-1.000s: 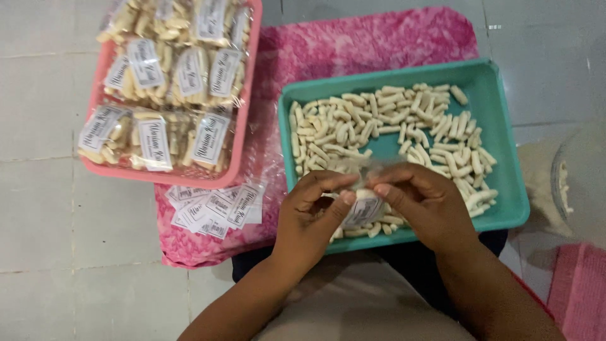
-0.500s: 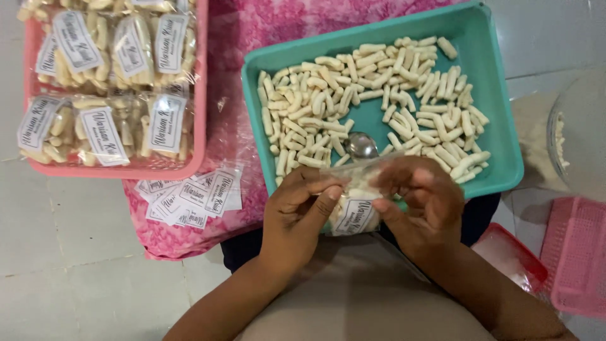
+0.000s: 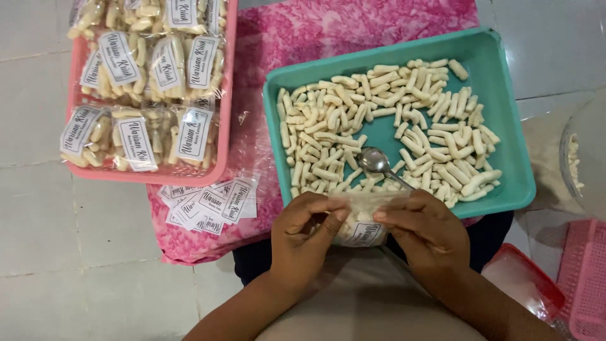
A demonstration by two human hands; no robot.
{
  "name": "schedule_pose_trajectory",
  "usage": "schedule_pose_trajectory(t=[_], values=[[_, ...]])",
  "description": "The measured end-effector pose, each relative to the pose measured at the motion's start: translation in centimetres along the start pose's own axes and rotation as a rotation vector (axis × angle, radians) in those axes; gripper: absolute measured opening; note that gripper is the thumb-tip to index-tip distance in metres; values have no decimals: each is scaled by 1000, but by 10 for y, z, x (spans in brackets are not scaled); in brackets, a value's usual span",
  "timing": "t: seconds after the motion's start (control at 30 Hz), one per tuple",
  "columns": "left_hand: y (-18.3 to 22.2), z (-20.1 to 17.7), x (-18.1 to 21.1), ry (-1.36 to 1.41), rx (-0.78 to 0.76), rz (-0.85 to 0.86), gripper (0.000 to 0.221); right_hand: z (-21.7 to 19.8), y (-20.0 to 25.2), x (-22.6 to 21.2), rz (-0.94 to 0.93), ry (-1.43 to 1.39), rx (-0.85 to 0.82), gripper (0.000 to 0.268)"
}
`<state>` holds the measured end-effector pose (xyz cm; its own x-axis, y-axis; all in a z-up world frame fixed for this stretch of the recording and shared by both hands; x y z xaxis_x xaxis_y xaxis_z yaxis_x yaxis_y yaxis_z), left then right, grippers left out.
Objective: Packaging small snack items into plastic bags by hand and using a spoon
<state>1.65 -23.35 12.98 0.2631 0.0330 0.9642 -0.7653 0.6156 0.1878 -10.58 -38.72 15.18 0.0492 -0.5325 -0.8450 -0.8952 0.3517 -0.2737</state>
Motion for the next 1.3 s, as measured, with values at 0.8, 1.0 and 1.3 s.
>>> schedule_pose_trajectory(t=[0.8,1.0,1.3], values=[[3,-10,23,-364,-53,374,31,0,-19,-26,-190,324,32,22],[2,-7,31,-370,-77,356,26,2,-15,-22,-260,403,22,18],[-1,-6,26,-408,-88,306,26,0,-14,-23,-206,343,25,17]])
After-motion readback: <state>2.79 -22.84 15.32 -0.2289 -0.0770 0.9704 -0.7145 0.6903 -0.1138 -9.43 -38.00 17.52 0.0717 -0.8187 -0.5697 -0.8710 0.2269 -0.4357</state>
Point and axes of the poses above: each hand's wrist, its own y-axis away from the middle knuckle, its own z-axis out of the palm, x = y × z, the point moved 6 cm from there along -y, towards the middle knuckle, and after that the axes turned 9 degrees about -z, right-handed, at the moved point
